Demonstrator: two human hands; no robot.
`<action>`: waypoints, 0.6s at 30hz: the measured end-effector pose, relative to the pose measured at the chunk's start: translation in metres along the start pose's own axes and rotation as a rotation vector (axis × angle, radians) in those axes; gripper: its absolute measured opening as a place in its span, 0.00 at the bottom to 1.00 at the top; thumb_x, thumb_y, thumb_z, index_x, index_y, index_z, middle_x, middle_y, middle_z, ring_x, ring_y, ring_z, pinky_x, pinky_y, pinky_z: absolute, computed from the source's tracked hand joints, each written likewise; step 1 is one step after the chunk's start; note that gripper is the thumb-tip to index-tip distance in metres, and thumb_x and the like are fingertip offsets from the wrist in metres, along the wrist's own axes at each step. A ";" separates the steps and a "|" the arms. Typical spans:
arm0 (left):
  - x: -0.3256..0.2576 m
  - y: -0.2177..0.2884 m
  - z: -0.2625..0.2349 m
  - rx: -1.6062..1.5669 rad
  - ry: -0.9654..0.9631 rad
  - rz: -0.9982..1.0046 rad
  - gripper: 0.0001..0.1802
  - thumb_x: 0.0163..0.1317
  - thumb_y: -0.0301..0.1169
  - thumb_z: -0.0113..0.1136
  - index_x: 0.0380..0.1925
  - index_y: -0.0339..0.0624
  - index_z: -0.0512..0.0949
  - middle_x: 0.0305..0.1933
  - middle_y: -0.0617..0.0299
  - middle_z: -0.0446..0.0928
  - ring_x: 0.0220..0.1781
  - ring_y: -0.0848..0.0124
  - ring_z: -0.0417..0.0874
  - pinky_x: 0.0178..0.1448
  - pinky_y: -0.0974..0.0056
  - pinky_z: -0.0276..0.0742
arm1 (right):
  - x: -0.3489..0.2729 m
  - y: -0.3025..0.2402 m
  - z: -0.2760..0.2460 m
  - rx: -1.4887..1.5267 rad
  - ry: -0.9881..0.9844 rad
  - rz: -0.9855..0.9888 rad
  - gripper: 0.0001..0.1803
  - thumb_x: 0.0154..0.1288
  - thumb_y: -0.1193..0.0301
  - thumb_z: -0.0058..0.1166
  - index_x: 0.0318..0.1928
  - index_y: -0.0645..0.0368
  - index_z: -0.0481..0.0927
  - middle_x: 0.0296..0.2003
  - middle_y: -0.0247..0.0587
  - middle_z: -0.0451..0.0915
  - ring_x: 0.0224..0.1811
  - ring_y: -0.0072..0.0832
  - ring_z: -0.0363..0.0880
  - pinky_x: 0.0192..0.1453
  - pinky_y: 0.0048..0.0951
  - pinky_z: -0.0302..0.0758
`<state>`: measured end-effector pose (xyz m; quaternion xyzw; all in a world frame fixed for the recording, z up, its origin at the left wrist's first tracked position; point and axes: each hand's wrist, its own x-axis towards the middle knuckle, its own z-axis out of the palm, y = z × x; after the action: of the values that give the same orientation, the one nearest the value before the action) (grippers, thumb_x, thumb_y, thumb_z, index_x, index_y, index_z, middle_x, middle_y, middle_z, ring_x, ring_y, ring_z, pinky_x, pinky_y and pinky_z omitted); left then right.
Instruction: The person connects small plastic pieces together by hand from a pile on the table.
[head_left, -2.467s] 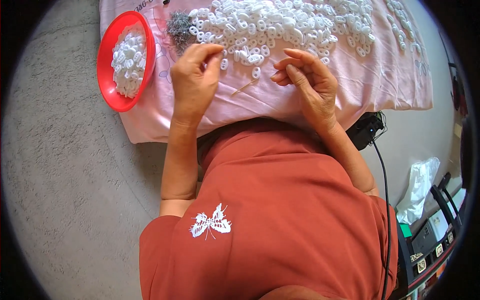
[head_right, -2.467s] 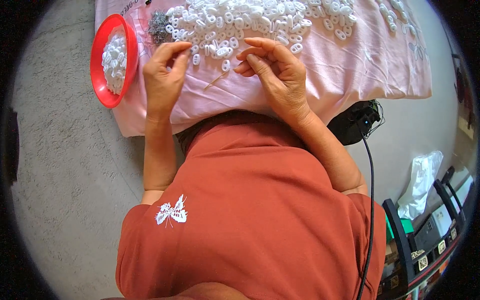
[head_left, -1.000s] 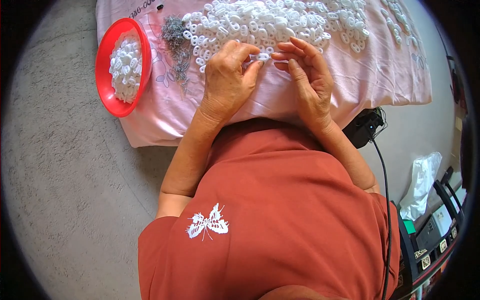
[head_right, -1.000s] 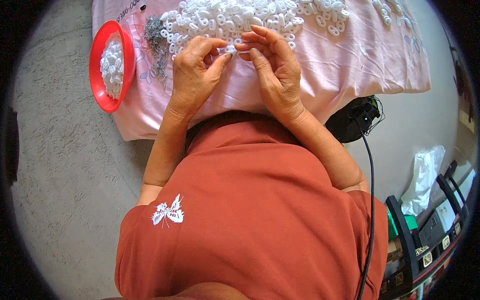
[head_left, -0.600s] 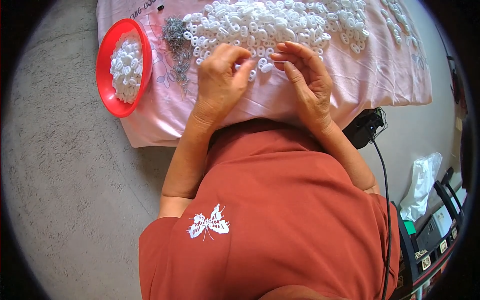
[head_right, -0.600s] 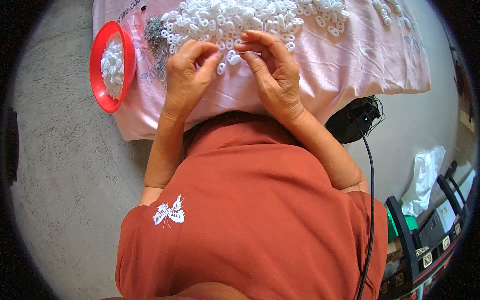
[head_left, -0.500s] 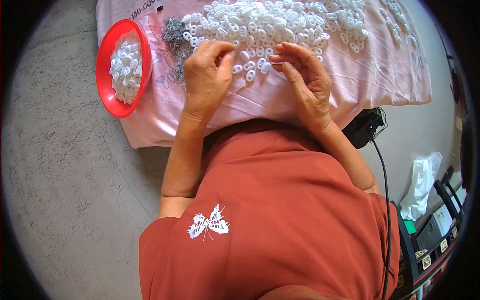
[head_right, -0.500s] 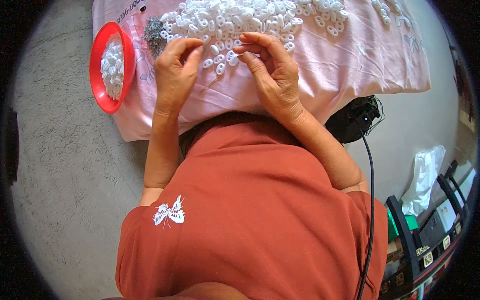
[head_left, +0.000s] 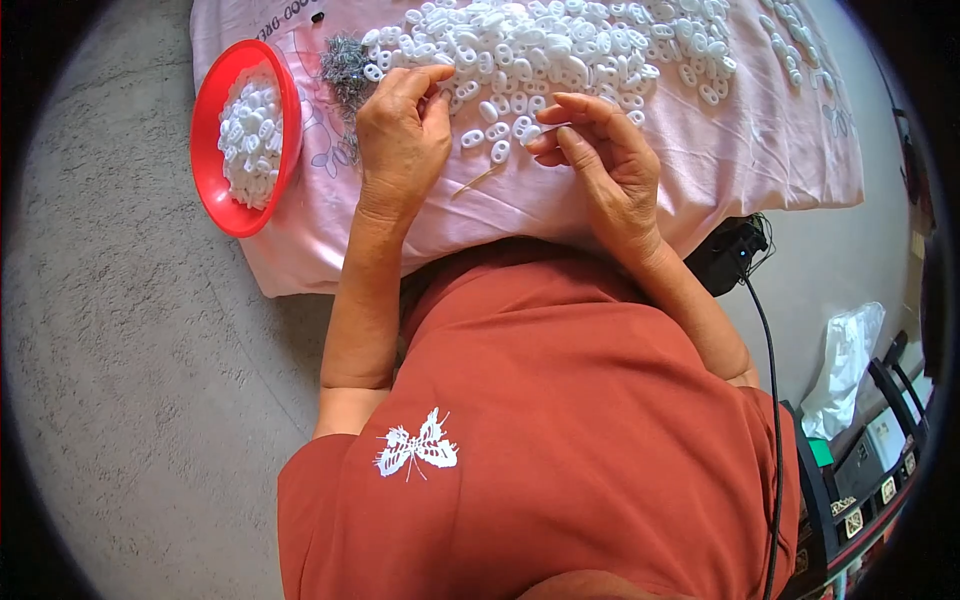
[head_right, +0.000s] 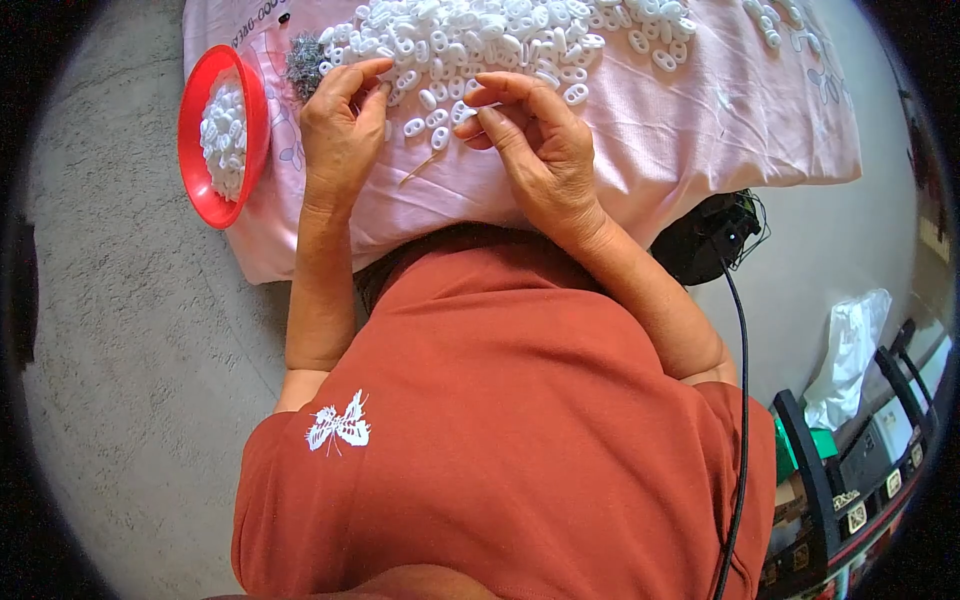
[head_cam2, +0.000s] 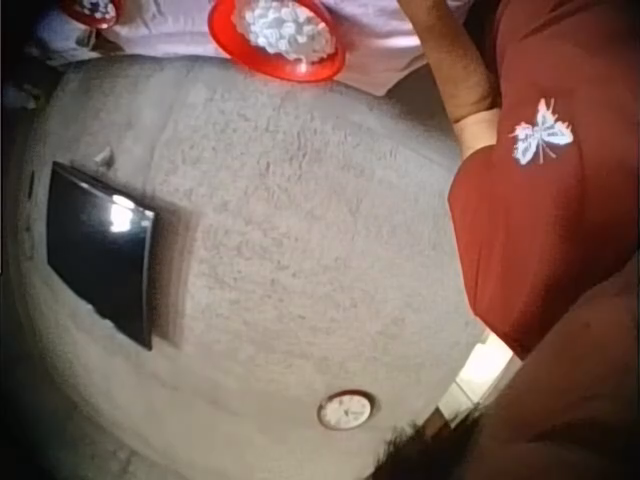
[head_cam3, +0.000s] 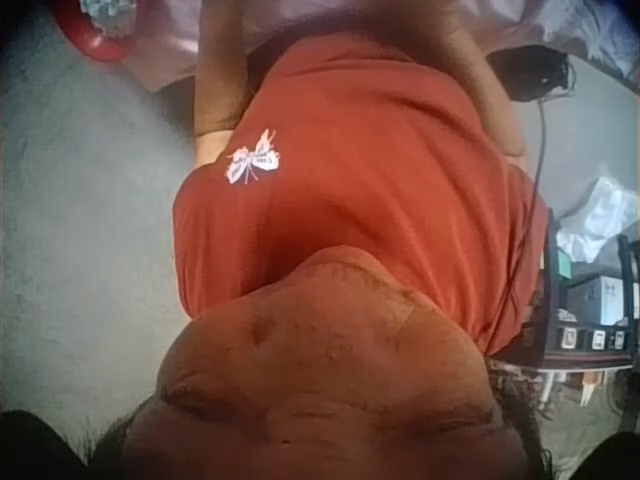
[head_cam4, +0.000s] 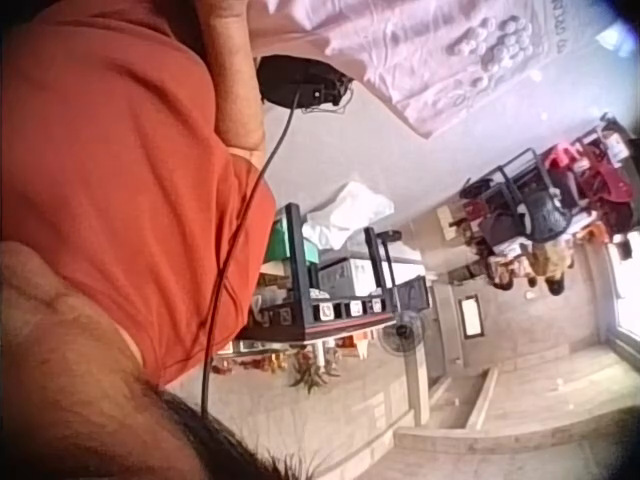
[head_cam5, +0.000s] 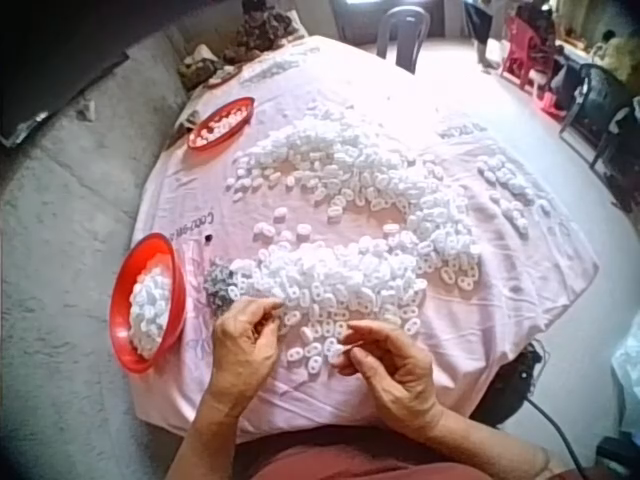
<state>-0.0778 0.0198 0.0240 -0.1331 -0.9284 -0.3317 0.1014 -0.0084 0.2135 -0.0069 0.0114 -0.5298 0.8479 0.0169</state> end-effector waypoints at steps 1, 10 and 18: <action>0.001 -0.001 0.001 0.030 -0.023 0.002 0.11 0.55 0.21 0.61 0.38 0.41 0.83 0.32 0.57 0.79 0.30 0.64 0.82 0.37 0.63 0.78 | 0.000 0.001 0.000 0.000 0.000 -0.003 0.15 0.71 0.80 0.48 0.57 0.66 0.71 0.46 0.43 0.79 0.44 0.26 0.83 0.48 0.24 0.82; 0.005 0.005 0.009 0.054 -0.054 -0.019 0.09 0.53 0.26 0.65 0.36 0.41 0.84 0.32 0.58 0.79 0.30 0.64 0.83 0.37 0.62 0.78 | -0.001 0.000 0.000 -0.018 -0.014 -0.018 0.14 0.71 0.81 0.48 0.56 0.66 0.72 0.45 0.43 0.80 0.44 0.27 0.83 0.49 0.25 0.81; 0.002 0.002 0.011 0.076 -0.030 0.043 0.06 0.52 0.25 0.65 0.32 0.39 0.82 0.31 0.57 0.79 0.30 0.62 0.82 0.37 0.61 0.78 | -0.002 0.000 -0.002 -0.038 -0.054 0.007 0.15 0.72 0.81 0.47 0.57 0.67 0.73 0.48 0.45 0.80 0.47 0.28 0.82 0.53 0.27 0.80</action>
<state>-0.0805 0.0283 0.0176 -0.1539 -0.9387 -0.2919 0.0996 -0.0064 0.2153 -0.0080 0.0324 -0.5460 0.8372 0.0000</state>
